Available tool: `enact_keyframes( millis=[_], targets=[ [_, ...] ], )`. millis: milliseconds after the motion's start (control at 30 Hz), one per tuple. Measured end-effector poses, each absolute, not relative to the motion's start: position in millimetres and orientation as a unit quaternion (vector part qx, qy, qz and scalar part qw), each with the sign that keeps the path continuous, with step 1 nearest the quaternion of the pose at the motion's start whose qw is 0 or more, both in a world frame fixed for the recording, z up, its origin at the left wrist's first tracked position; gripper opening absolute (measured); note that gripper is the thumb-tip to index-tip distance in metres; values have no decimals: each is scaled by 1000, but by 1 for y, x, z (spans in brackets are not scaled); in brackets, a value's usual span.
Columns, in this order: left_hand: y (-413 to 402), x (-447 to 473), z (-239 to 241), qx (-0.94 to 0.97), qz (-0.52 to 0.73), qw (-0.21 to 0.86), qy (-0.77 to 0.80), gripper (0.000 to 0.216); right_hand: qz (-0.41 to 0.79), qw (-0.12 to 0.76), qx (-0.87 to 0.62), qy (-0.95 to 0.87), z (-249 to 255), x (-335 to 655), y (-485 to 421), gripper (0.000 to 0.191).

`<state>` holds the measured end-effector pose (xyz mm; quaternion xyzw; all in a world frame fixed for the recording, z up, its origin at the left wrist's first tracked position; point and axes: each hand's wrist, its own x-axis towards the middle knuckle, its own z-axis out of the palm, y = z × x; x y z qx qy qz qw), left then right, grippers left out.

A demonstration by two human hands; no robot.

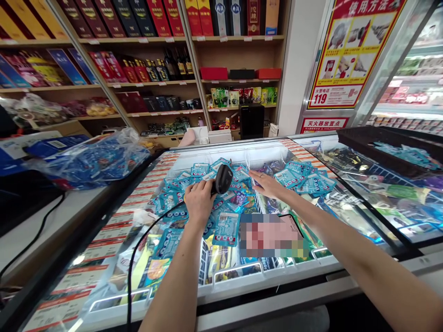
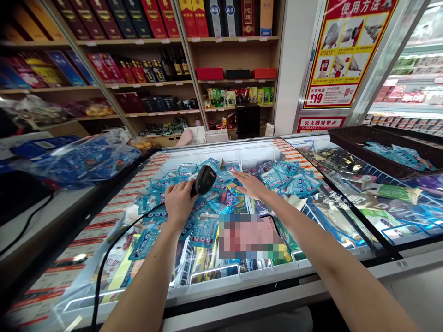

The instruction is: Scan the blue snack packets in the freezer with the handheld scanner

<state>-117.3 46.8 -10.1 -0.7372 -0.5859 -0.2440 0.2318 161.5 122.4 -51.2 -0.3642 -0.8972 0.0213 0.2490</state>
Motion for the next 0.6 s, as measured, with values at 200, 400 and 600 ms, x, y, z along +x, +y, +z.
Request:
enact_keyframes(
  millis=[200,400,600],
  targets=[
    [46,-117,-11,-739,-246,232,-583,35,19,190,-342,-920,-43,144,124,58],
    [45,-116,-9,-743,-242,237,-578,34,3,220,-344,-913,-44,170,111,40],
    [44,-115,-9,-753,-229,242,-568,36,26,306,-461,-833,-54,198,99,32]
  ],
)
